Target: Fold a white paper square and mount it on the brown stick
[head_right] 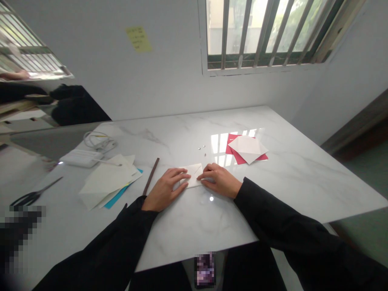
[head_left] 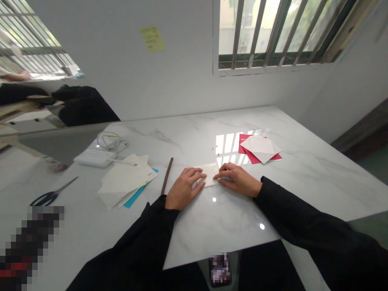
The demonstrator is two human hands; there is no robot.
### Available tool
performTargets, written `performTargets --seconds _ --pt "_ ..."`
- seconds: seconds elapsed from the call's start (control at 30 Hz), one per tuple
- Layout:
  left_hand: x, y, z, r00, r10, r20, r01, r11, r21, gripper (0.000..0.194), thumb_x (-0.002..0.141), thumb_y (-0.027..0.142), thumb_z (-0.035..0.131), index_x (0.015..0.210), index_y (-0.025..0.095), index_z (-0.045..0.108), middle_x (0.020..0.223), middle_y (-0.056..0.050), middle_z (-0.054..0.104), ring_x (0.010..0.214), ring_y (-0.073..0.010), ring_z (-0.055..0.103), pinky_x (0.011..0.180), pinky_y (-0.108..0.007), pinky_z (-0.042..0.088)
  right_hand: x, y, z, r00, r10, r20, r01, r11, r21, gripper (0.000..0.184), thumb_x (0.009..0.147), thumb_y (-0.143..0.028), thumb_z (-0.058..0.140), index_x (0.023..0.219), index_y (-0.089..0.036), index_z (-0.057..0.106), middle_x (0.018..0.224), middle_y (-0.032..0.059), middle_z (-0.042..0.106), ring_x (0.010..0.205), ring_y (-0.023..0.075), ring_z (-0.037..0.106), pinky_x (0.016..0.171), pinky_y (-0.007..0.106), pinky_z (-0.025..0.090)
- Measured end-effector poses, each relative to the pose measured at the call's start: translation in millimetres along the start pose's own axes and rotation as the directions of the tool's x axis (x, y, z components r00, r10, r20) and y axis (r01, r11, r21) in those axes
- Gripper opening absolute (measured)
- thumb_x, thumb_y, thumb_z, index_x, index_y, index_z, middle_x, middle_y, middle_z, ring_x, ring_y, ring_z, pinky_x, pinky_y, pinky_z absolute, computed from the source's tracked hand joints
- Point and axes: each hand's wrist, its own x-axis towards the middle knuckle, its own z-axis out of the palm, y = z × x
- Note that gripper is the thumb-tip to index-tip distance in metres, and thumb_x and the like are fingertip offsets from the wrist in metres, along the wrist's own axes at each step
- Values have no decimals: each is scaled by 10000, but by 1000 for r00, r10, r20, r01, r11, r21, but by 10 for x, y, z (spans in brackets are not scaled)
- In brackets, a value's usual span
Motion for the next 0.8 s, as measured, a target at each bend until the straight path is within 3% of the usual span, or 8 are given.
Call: performTargets --seconds 0.17,0.37,0.47,0.63,0.8 --pt "-10 43 -10 1000 2 12 -3 999 46 349 1050 292 596 1387 261 685 1345 -75 679 1293 -275 543 1151 -518 491 -6 28 -39 1000 -11 7 11 1000 27 191 1000 -205 691 1123 -258 828 1083 76 699 1020 206 662 949 385 568" --pt "-43 10 6 999 34 10 -35 982 185 294 1053 313 594 1308 296 740 1340 -64 679 1377 -319 504 1200 -598 427 -1 24 -30 998 -57 7 58 998 -38 175 1035 -260 671 1106 -252 831 1065 80 719 993 203 661 919 376 586" --pt "-55 -5 22 999 41 35 -47 986 161 309 1069 300 558 1333 279 716 1353 -77 659 1415 -306 513 1231 -587 413 -11 10 -36 995 -103 16 104 986 -132 190 1050 -256 647 1117 -257 825 1073 79 736 998 209 663 903 375 596" --pt "-52 2 44 997 -17 75 11 997 74 327 1092 318 504 1371 248 660 1443 -107 586 1374 -264 586 1183 -488 503 -22 -105 48 966 -248 71 258 913 -315 304 1064 -157 568 1278 -252 762 1292 71 758 1202 243 668 1037 444 581" --pt "-75 -24 51 993 -40 112 29 994 101 362 1115 363 448 1407 253 631 1608 -106 511 1501 -269 498 1243 -502 437 -39 -215 149 946 -267 182 313 897 -312 360 1113 -223 504 1434 -201 667 1439 83 716 1379 218 630 1179 450 509"
